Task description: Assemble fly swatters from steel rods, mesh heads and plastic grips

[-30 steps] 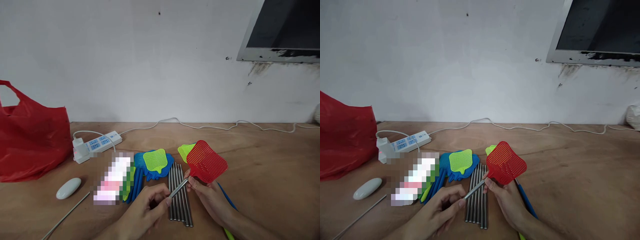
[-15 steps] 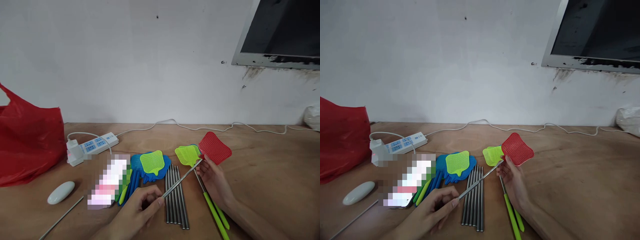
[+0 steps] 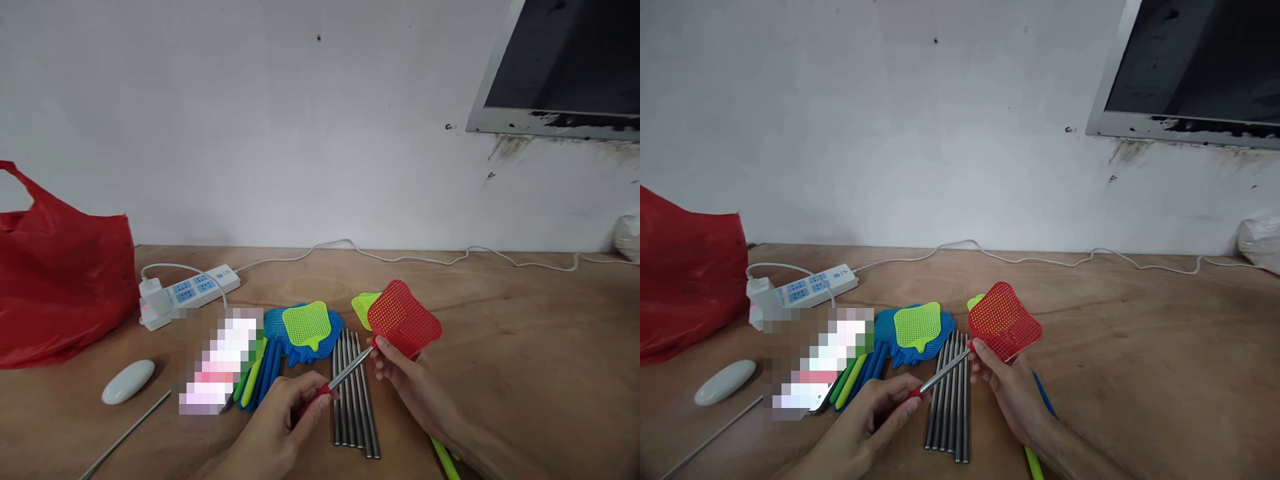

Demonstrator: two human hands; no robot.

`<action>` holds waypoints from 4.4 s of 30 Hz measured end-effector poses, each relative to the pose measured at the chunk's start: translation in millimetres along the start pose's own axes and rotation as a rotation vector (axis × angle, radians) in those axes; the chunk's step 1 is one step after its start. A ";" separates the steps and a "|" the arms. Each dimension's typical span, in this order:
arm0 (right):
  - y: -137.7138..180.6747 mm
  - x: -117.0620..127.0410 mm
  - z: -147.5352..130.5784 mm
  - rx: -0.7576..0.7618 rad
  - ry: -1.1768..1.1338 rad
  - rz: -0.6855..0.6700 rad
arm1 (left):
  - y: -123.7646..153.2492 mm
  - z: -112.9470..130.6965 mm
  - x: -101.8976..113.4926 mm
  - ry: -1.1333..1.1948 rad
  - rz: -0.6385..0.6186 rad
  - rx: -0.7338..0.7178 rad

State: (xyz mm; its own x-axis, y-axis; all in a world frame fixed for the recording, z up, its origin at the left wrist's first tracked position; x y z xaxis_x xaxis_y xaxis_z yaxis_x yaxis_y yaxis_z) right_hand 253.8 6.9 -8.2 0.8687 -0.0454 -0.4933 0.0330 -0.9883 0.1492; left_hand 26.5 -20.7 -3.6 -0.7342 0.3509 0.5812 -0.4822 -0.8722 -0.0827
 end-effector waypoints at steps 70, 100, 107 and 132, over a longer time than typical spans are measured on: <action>-49.8 55.1 -20.4 0.460 1.355 0.252 | -8.2 7.1 10.1 -0.334 0.138 -0.269; 0.4 10.4 -10.6 0.541 1.554 -0.378 | -22.3 -18.2 38.3 -1.120 0.257 -0.077; 2.6 6.7 -12.5 0.533 1.559 -0.385 | -21.8 -19.4 36.3 -1.119 0.261 -0.120; 0.8 9.1 -10.3 0.556 1.559 -0.390 | -25.6 -34.0 65.4 -1.081 0.358 -0.071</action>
State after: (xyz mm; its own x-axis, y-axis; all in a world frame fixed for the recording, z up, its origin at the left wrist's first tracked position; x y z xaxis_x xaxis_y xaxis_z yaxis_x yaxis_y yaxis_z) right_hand 266.9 7.1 -3.7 0.4871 0.0356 0.8726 0.4759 -0.8486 -0.2310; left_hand -25.5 36.2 9.0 -0.0556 -0.4215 0.9051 -0.3790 -0.8298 -0.4097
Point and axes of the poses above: each hand's wrist, its own y-axis away from the middle knuckle, its own x-axis out of the back of the hand, z = x × y, the point moved 1 cm from there along -y, towards the middle knuckle, and after that the axes turned 5 degrees about -x, right-handed, at the moved point
